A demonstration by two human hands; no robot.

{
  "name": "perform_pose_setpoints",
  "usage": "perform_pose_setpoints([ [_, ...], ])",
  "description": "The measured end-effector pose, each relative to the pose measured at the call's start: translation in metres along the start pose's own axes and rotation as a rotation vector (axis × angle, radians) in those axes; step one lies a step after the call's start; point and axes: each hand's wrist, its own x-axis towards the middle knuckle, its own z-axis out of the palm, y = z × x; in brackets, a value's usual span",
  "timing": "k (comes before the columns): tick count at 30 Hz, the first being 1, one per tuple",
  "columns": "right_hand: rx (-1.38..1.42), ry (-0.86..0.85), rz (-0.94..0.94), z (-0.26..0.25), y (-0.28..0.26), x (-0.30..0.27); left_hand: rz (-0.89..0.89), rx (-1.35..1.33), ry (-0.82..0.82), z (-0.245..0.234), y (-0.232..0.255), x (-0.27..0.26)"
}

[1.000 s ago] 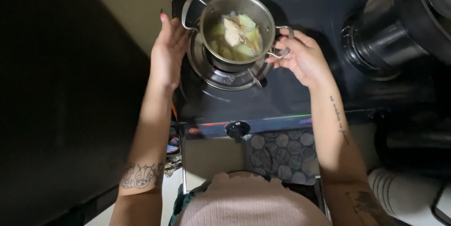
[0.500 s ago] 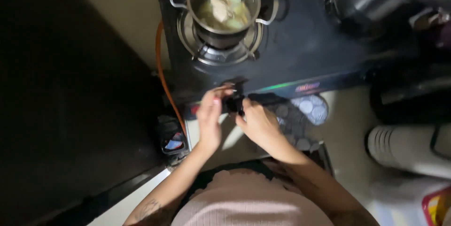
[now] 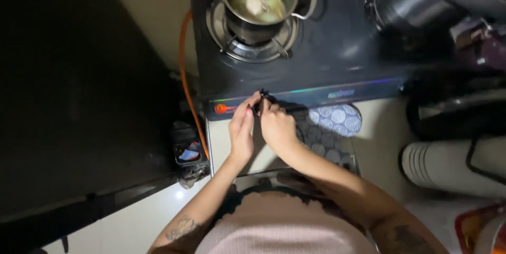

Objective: The recorder is setting a dining table with plates, spoons, forks, and glasses for a meal.

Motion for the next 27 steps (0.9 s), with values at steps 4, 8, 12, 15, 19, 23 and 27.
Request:
perform_pose_setpoints([
  [4, -0.214, 0.027, -0.108, 0.009, -0.003, -0.008, -0.028, 0.013, 0.044, 0.004, 0.005, -0.015],
  [8, -0.357, 0.098, -0.195, 0.008, 0.000, -0.001, -0.031, -0.024, 0.101, 0.008, 0.001, -0.016],
  [12, -0.460, 0.160, -0.221, 0.009, -0.004, -0.001, -0.026, -0.013, 0.133, 0.006, -0.001, -0.019],
  [15, -0.605, 0.151, -0.263, 0.010, -0.010, -0.005, -0.032, -0.021, 0.157, 0.004, 0.001, -0.023],
  [19, -0.651, 0.139, -0.291, 0.007, -0.009, -0.003, -0.059, -0.004, 0.161, 0.000, 0.011, -0.023],
  [23, -0.305, 0.059, -0.287, -0.037, 0.006, -0.004, -0.055, 0.035, 0.120, -0.005, 0.015, -0.025],
  [27, 0.363, -0.088, 0.042, -0.061, 0.029, -0.003, -0.041, 0.034, 0.088, -0.010, 0.010, -0.021],
])
